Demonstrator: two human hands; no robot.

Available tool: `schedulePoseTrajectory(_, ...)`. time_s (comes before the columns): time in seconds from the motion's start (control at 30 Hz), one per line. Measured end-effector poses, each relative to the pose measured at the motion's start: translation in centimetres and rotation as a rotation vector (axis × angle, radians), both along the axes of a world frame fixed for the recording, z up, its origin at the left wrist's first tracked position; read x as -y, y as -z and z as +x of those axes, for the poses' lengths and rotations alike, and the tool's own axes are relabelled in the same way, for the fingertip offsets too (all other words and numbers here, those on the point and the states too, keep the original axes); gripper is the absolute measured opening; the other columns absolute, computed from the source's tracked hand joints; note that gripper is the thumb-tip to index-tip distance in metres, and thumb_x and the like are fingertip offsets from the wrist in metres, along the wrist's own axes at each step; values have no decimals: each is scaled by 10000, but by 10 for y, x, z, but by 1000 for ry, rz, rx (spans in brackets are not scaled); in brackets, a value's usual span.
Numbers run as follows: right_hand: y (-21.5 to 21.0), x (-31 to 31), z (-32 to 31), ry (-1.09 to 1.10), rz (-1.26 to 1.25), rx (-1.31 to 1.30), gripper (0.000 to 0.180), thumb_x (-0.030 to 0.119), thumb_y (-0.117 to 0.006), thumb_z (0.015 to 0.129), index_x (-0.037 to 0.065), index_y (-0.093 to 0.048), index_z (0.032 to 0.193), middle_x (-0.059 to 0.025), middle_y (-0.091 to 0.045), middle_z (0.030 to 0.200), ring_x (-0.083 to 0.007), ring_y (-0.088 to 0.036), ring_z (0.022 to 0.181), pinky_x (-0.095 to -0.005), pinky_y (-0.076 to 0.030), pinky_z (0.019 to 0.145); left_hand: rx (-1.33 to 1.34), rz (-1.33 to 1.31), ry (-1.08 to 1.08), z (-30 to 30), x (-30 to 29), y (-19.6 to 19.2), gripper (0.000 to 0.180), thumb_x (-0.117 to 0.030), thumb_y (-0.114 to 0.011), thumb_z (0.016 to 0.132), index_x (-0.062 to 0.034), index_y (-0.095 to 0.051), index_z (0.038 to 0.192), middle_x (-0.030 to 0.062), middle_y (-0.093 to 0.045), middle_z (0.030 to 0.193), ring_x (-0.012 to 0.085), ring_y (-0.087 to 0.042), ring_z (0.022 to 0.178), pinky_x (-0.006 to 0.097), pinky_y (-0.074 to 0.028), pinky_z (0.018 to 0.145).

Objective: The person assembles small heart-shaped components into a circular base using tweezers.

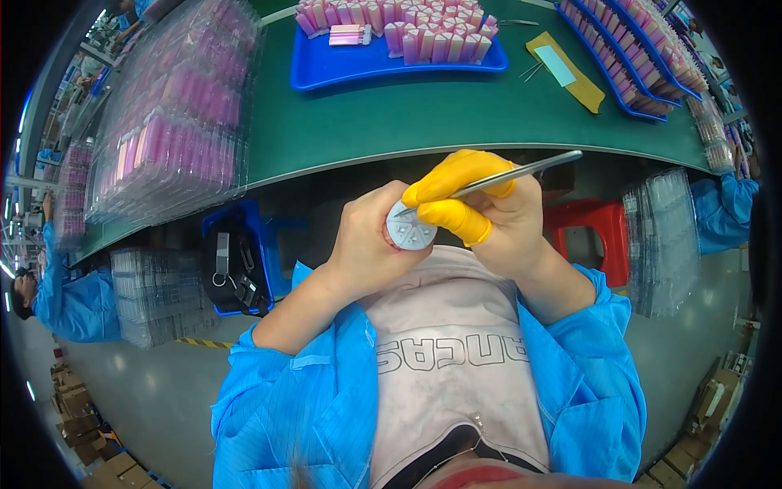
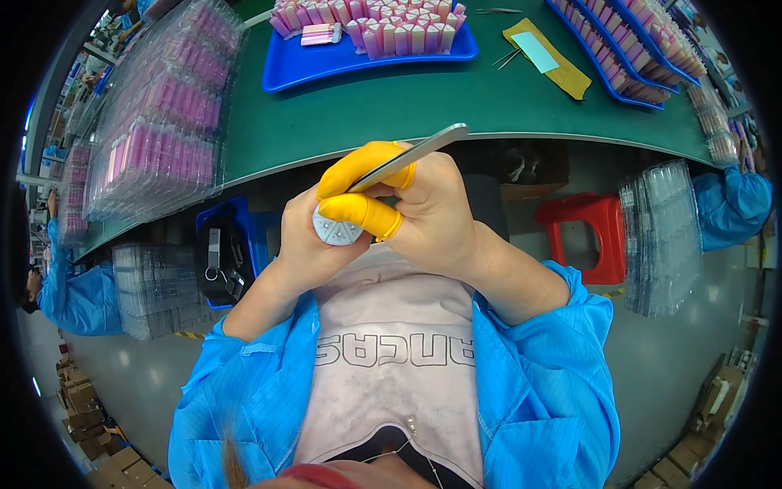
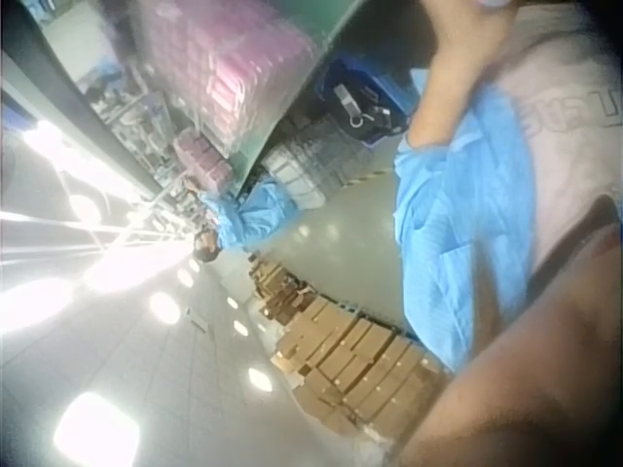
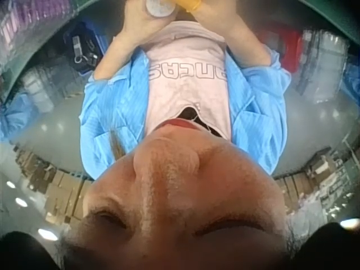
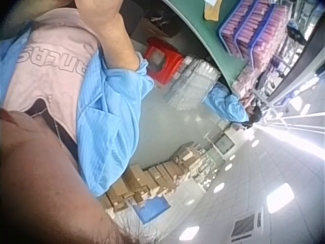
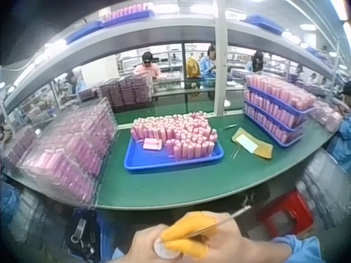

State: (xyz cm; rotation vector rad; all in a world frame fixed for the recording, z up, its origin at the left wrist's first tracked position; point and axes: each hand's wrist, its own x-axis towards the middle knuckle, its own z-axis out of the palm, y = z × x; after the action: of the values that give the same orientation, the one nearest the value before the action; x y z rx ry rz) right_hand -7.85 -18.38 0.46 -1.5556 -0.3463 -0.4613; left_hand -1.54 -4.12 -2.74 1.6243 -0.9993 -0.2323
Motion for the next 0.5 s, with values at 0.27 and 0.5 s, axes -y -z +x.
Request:
schedulePoseTrajectory(0.27,-2,-2,-4,20,-81,26,223,45,-645,741,-10,-570,944,-105,-579,871,-179,-591,797,-255,-484,729,155,-10,-115,-4,3,-2,337,-38,-711,548,-37,-539,838,102,-579,754,248,-594,684,286,-466,598)
schedulePoseTrajectory(0.5,-1,-7,1,103,103,50,195,72,-652,727,-31,-576,875,-103,-573,779,-189,-594,698,-250,-497,640,166,-31,-137,-2,3,-3,334,-45,-717,545,-46,-543,830,100,-583,752,256,-593,677,290,-467,586)
